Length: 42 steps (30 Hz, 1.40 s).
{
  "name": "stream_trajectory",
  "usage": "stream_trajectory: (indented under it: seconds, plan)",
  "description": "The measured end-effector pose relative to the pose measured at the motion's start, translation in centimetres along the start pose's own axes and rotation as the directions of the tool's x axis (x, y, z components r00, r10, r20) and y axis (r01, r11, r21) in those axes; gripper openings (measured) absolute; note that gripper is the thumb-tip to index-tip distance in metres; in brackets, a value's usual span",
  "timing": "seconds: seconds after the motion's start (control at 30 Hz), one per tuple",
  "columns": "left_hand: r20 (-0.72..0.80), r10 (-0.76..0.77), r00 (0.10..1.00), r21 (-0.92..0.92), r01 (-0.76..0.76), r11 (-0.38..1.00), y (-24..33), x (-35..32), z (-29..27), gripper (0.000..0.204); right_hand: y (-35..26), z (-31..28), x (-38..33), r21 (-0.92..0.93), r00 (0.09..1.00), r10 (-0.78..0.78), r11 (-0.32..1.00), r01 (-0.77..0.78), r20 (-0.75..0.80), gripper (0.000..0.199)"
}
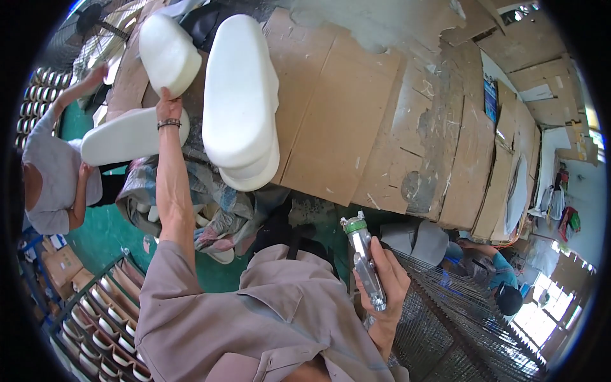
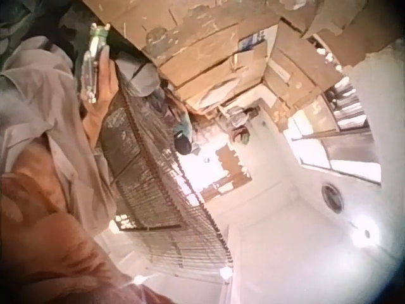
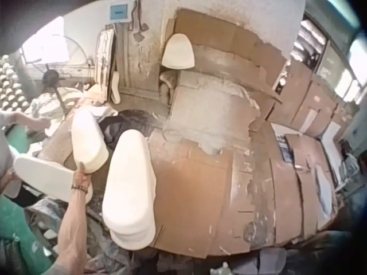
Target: Spraying glue onto foam padding pieces and organizing them into a sack.
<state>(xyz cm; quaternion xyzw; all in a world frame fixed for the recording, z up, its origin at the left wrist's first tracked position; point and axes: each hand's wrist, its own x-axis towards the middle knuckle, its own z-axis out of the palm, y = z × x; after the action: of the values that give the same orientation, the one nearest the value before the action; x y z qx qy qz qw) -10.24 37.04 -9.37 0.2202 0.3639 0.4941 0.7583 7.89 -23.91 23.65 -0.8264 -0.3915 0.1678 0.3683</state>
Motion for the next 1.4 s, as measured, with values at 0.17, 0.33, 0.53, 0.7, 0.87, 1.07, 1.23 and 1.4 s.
stream_trajectory:
  seconds: [0.17,0.33,0.53,0.7,0.87,1.07,1.23,1.4]
  plan:
    - [-0.146,-0.242,0.959,0.666,0.276,0.693,-4.4,-9.0,-1.5,0.106,0.0,1.2,0.9,0.042,0.999,0.036,0.998,-0.038,0.034,0.050]
    - [0.043,-0.664,0.747,0.583,0.521,0.624,-6.2,-16.0,0.0,0.098,-0.2,1.0,0.5,0.036,0.994,-0.068,0.997,0.065,0.090,0.053]
    - [0.058,-0.572,0.818,0.657,0.400,0.639,-7.2,-19.2,2.1,0.088,3.4,3.4,-0.8,0.198,0.989,-0.145,0.969,0.150,-0.041,0.058]
    - [-0.017,-0.525,0.851,0.657,0.405,0.635,-7.5,-22.4,2.9,0.101,9.3,14.1,8.1,0.235,0.993,0.112,0.967,-0.099,-0.041,0.051]
    - [0.010,-0.410,0.912,0.618,0.316,0.720,-8.9,-24.9,4.5,0.092,12.0,24.2,14.3,0.285,0.975,0.222,0.933,-0.221,0.028,0.058]
    - [0.248,-0.180,0.952,0.446,0.053,0.894,-10.7,-27.3,8.9,0.098,13.0,22.0,9.2,0.421,0.936,0.302,0.884,-0.205,-0.178,0.052]
    - [0.415,-0.259,0.872,0.487,0.028,0.873,-17.3,-27.1,15.5,0.102,16.6,16.1,7.5,0.454,0.833,0.523,0.795,-0.402,-0.180,0.047]
    - [0.330,-0.398,0.856,0.579,0.150,0.802,-23.6,-27.4,16.7,0.104,20.5,14.2,7.0,0.364,0.775,0.600,0.779,-0.511,-0.197,0.043]
